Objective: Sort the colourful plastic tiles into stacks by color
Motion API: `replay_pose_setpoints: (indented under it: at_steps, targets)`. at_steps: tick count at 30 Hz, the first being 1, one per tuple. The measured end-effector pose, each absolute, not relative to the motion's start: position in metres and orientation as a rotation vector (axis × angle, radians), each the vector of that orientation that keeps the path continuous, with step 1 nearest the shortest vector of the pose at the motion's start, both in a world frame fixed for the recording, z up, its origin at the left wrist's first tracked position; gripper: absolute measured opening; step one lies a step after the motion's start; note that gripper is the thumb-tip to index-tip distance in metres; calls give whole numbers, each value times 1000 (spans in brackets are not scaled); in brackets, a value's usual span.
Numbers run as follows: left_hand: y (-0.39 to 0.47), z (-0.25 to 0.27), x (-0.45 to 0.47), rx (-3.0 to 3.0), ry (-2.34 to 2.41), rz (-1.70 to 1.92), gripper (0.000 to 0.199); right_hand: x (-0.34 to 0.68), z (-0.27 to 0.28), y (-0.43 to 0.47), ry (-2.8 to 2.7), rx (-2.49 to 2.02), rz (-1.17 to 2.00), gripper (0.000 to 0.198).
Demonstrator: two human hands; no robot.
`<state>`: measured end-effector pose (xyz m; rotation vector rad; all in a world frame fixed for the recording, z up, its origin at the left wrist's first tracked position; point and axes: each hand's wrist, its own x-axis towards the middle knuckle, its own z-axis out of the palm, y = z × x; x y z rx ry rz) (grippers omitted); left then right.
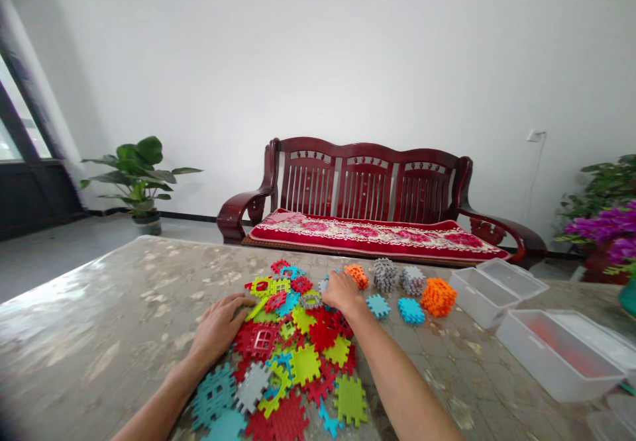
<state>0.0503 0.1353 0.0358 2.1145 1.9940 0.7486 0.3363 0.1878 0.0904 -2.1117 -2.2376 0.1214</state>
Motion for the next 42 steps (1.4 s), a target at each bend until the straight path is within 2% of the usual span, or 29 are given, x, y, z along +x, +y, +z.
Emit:
replay_pose_setpoints:
  at_steps: [9,19,29,34,42]
  targets:
    - [134,37,50,2125,1979,757,34,339,83,196,-2252,-2007,135,44]
    - [134,37,51,2124,1981,769,34,343,79,198,-2288,-1927,118,35]
    - [135,37,51,2121,1982,744,35,348,79,196,-2361,-1882,139,52]
    - [133,39,52,2119,1985,754,35,344,78,194,-2324,-1935,125,44]
    - [137,34,48,2148,1988,711,35,337,80,190,-2258,-2004,66,45]
